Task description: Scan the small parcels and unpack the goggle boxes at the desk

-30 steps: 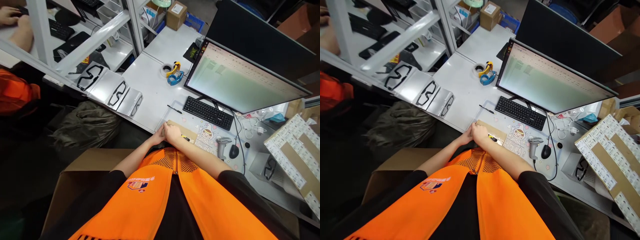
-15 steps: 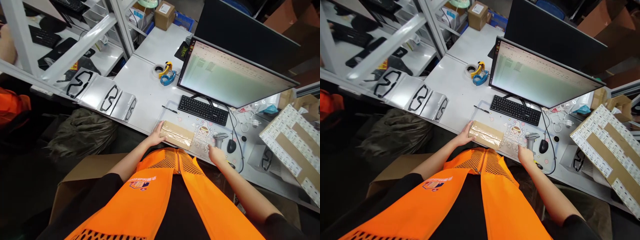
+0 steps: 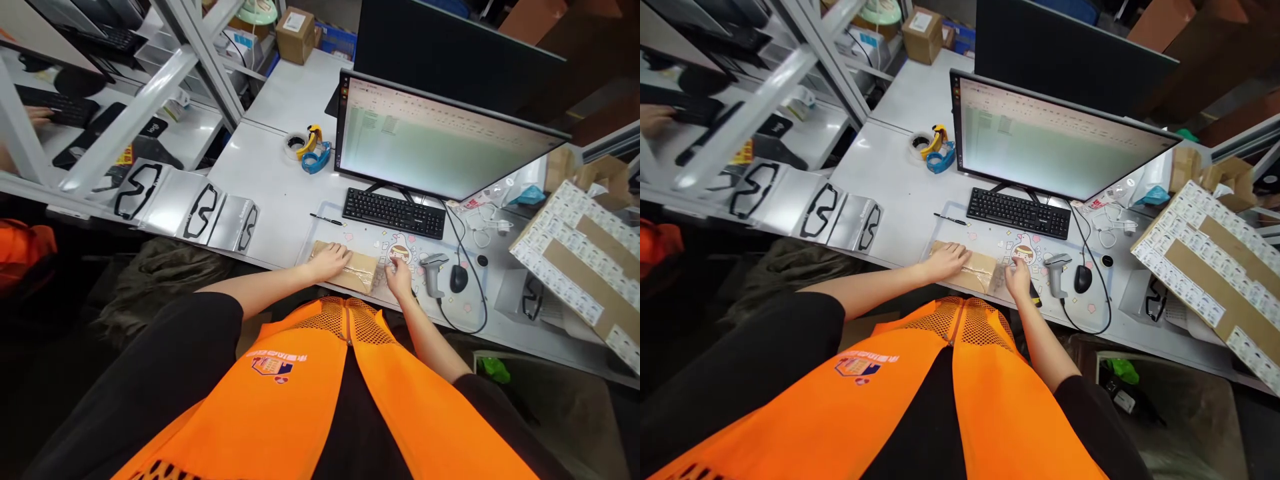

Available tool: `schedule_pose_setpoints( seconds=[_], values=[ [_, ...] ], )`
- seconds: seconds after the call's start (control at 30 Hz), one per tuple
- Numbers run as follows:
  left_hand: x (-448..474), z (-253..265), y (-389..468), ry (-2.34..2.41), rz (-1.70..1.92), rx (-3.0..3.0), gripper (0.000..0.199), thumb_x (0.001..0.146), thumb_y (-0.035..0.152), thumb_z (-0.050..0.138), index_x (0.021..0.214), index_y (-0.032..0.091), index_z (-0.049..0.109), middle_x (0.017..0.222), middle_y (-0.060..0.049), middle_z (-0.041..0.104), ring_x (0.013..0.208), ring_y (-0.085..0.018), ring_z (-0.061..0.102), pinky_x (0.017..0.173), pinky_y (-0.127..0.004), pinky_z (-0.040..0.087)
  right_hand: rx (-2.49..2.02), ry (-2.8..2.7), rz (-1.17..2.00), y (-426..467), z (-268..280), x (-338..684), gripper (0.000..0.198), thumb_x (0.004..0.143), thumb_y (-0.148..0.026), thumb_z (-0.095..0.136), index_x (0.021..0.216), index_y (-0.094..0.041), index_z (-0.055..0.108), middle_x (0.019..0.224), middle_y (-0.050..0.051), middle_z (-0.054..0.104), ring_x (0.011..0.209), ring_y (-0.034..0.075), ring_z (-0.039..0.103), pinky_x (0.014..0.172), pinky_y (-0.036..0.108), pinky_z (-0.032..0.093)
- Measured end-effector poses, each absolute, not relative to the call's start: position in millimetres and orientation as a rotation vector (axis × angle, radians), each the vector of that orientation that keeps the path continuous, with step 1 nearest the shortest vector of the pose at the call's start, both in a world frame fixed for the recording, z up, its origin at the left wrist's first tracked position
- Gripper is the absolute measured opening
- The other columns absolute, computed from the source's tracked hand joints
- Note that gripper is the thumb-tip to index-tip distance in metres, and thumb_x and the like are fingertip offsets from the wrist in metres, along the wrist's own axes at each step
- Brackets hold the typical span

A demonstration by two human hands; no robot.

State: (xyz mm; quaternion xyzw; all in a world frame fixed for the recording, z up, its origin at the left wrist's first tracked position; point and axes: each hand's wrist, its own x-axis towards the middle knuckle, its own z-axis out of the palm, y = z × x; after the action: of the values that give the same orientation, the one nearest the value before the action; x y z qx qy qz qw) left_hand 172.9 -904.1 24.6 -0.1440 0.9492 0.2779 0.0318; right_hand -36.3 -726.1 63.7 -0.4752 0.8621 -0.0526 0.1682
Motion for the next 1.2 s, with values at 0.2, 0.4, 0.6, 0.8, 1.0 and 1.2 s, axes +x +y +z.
schedule_pose_setpoints(
  seconds=[0.2, 0.4, 0.6, 0.8, 1.0, 1.2],
  values=[
    [182, 19, -911, 2.932, 1.020, -0.363, 0.054, 0.105, 0.022, 0.046, 0.153, 0.013, 0.068, 0.146, -0.030, 0.067, 0.144, -0.045, 0.058, 0.129, -0.059, 0.033, -1.550, 2.180, -0.560, -694, 42, 22, 0.035, 0.112, -0.036, 0.051, 0.124, -0.020, 0.081, 0.119, 0.015, 0.070, 0.116, 0.029, 0.064, 0.106, 0.042, 0.056],
    [143, 38, -959, 2.751, 0.782, -0.472, 0.043, 0.106, 0.032, 0.056, 0.142, 0.020, 0.075, 0.112, -0.019, 0.081, 0.106, -0.039, 0.075, 0.100, -0.047, 0.050, -1.648, 2.094, -0.252, -699, 44, 31, 0.028, 0.112, -0.032, 0.056, 0.113, -0.017, 0.080, 0.144, 0.019, 0.064, 0.133, 0.032, 0.054, 0.115, 0.044, 0.047],
    [113, 26, -984, 2.753, 0.753, -0.724, 0.038, 0.109, 0.036, 0.053, 0.113, 0.014, 0.084, 0.111, -0.020, 0.083, 0.103, -0.036, 0.077, 0.093, -0.041, 0.050, -1.655, 2.036, -0.040, -722, 72, 32, 0.039, 0.107, -0.019, 0.056, 0.145, -0.014, 0.065, 0.141, 0.019, 0.069, 0.131, 0.032, 0.058, 0.113, 0.044, 0.043],
    [117, 12, -982, 2.791, 0.761, -0.783, 0.041, 0.111, 0.034, 0.049, 0.116, 0.012, 0.083, 0.110, -0.022, 0.082, 0.102, -0.037, 0.075, 0.095, -0.045, 0.052, -1.532, 1.646, -0.161, -699, 75, 21, 0.043, 0.105, -0.027, 0.069, 0.146, -0.017, 0.066, 0.120, 0.013, 0.080, 0.110, 0.026, 0.075, 0.101, 0.037, 0.056],
    [145, 24, -961, 3.265, 0.705, -0.341, 0.038, 0.108, 0.013, 0.053, 0.134, 0.020, 0.079, 0.148, -0.015, 0.074, 0.141, -0.032, 0.057, 0.118, -0.047, 0.041, -1.757, 1.602, -0.075, -735, 75, -8, 0.066, 0.099, -0.004, 0.053, 0.159, -0.031, 0.063, 0.168, 0.008, 0.061, 0.128, 0.026, 0.075, 0.100, 0.034, 0.061],
    [221, 36, -951, 3.011, 0.559, 0.166, 0.034, 0.103, 0.013, 0.066, 0.126, 0.030, 0.083, 0.143, -0.007, 0.079, 0.141, -0.032, 0.058, 0.111, -0.042, 0.040, -2.019, 1.644, 0.258, -753, 91, -20, 0.051, 0.108, -0.012, 0.055, 0.154, -0.028, 0.070, 0.148, 0.017, 0.066, 0.120, 0.030, 0.074, 0.092, 0.037, 0.062]
  ],
)
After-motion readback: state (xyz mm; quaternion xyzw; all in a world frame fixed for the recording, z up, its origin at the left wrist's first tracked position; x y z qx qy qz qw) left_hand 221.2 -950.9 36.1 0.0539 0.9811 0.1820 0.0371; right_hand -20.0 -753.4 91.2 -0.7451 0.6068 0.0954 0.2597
